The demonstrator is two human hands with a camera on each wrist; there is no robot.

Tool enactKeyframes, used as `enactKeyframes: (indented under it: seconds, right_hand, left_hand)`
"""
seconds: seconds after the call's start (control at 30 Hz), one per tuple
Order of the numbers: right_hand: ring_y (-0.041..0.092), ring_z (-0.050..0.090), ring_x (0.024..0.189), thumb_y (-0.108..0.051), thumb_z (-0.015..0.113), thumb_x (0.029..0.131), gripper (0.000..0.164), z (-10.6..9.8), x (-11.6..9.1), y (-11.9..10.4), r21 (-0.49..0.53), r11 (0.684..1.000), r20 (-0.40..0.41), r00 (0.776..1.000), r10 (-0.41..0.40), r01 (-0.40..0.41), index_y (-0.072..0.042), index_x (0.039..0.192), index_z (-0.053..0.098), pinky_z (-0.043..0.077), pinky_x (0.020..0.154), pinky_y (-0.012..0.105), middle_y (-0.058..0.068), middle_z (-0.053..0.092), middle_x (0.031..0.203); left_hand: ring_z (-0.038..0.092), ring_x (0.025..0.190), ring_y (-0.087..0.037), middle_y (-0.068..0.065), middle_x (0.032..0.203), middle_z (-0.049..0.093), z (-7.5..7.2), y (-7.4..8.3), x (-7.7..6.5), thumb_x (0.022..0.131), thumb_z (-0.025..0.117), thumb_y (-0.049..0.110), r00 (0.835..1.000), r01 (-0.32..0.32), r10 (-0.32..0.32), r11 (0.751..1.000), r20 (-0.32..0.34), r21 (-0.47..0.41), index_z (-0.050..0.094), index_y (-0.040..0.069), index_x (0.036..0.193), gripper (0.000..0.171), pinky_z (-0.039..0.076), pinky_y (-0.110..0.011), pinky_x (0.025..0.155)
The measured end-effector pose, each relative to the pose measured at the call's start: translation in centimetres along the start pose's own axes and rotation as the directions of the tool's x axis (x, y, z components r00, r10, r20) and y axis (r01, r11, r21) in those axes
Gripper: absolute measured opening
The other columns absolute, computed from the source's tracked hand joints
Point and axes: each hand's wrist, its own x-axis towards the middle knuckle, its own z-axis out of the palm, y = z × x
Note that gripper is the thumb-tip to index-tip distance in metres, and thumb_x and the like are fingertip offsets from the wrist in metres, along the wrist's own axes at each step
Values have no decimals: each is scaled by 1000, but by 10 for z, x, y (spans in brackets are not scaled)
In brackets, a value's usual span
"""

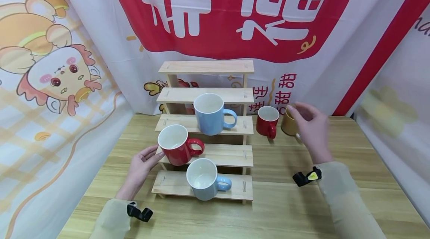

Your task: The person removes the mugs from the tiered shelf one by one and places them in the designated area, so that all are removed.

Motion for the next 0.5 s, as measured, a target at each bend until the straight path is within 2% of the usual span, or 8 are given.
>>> enactKeyframes:
  seconds: [0.07,0.23,0.4,0.5]
  right_hand:
    - [12,59,113,-61,68,90,62,8,-8,-14,-5,999,58,998,-39,39,-21,137,66,50,89,22,0,66,130]
    - [14,63,111,-55,72,91,54,29,-30,-41,38,989,143,979,-147,143,-21,133,69,53,84,15,1,67,128]
    - [14,67,110,-52,73,91,48,45,-45,-62,91,971,206,950,-235,220,-22,129,71,54,85,17,0,70,123]
    - [17,67,111,-44,75,93,43,54,-50,-69,132,952,231,926,-300,276,-18,127,72,54,88,18,1,72,121]
  left_hand:
    - [62,115,-20,-18,132,63,0,-1,0,91,81,24,1000,2,-2,1000,-2,5,61,0,135,53,54,-22,91]
    - [62,115,-21,-17,131,64,-1,-3,1,89,82,26,1000,-1,1,1000,2,3,61,1,134,56,54,-23,92]
    - [61,115,-21,-18,131,63,-1,-4,2,89,83,26,1000,-6,6,1000,-4,7,61,0,135,57,54,-23,92]
    - [62,115,-20,-18,131,63,-1,-4,1,90,82,25,1000,-10,10,1000,-3,7,61,0,135,56,54,-23,92]
